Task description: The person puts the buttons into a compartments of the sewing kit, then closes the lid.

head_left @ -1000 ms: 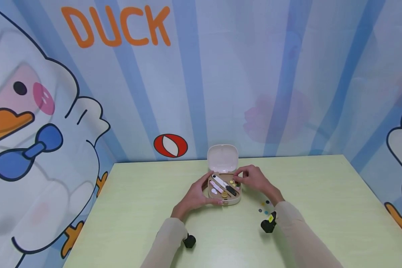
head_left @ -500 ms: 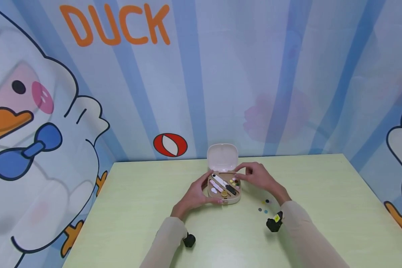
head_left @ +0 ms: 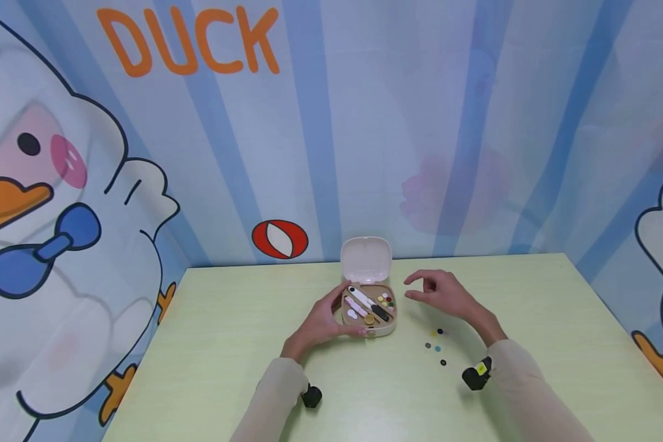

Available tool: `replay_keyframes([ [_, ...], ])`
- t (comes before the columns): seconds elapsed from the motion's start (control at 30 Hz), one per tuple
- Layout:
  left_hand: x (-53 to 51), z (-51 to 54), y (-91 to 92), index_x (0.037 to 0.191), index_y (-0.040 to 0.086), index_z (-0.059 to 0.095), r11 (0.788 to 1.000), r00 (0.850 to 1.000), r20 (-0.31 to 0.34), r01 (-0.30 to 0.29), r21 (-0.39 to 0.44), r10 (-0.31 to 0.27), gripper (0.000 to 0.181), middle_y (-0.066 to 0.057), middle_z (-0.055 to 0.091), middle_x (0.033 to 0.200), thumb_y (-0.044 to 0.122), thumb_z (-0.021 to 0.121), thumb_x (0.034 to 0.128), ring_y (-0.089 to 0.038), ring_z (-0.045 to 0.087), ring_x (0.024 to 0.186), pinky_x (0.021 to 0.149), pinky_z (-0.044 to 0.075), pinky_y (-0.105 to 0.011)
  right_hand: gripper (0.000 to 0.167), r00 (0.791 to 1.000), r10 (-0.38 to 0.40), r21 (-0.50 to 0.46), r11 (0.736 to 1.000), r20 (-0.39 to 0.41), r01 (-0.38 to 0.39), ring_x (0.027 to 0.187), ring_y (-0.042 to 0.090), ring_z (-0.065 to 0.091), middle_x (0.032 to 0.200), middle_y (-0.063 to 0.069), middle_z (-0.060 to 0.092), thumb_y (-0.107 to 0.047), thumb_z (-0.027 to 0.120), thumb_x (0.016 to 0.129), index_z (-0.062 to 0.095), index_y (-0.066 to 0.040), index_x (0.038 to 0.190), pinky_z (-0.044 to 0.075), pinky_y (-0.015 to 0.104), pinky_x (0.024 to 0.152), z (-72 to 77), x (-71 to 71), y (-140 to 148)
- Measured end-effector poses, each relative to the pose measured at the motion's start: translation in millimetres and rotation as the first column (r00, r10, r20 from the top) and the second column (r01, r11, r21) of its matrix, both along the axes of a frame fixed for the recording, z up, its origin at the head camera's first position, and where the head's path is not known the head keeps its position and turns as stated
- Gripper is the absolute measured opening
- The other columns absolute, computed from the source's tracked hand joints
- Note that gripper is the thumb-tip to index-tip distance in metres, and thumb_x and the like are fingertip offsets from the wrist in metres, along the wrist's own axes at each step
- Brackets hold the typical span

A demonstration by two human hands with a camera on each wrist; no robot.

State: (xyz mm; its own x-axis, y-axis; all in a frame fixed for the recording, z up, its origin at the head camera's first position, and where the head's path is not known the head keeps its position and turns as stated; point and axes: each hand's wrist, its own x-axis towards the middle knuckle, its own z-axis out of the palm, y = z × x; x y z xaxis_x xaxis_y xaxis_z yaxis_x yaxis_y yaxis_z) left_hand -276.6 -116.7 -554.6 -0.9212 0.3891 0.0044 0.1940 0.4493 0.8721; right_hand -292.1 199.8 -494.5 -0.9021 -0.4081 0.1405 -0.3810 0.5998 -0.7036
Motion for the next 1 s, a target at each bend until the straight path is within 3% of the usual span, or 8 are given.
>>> replay_keyframes([
  [0.63, 0.0, -1.5, 2.2, 0.165, 0.029, 0.029, 1.0, 1.0, 0.02, -0.023, -0.007, 0.023, 0.116, 0.003, 0.033, 0.167, 0.048, 0.096, 0.0712, -0.021, 0.036, 0.151, 0.122, 0.034, -0.039, 0.034, 0.999, 0.021, -0.028, 0.999, 0.034, -0.02, 0.056, 0.008, 0.039, 0.063, -0.007, 0.044, -0.026, 0.081, 0.093, 0.073, -0.004, 0.118, 0.035, 0.024, 0.051, -19.2, 33.2, 40.3],
  [1.0, 0.3, -2.2, 0.9, 0.165, 0.028, 0.029, 1.0, 1.0, 0.009, -0.018, -0.002, 0.018, 0.116, 0.003, 0.033, 0.167, 0.046, 0.096, 0.0715, -0.02, 0.036, 0.151, 0.122, 0.034, -0.038, 0.032, 0.997, -0.009, -0.023, 1.0, 0.071, 0.011, 0.056, 0.007, 0.039, 0.063, -0.007, 0.044, -0.024, 0.083, 0.09, 0.075, -0.007, 0.116, 0.035, 0.023, 0.052, -33.7, 53.5, 61.8],
])
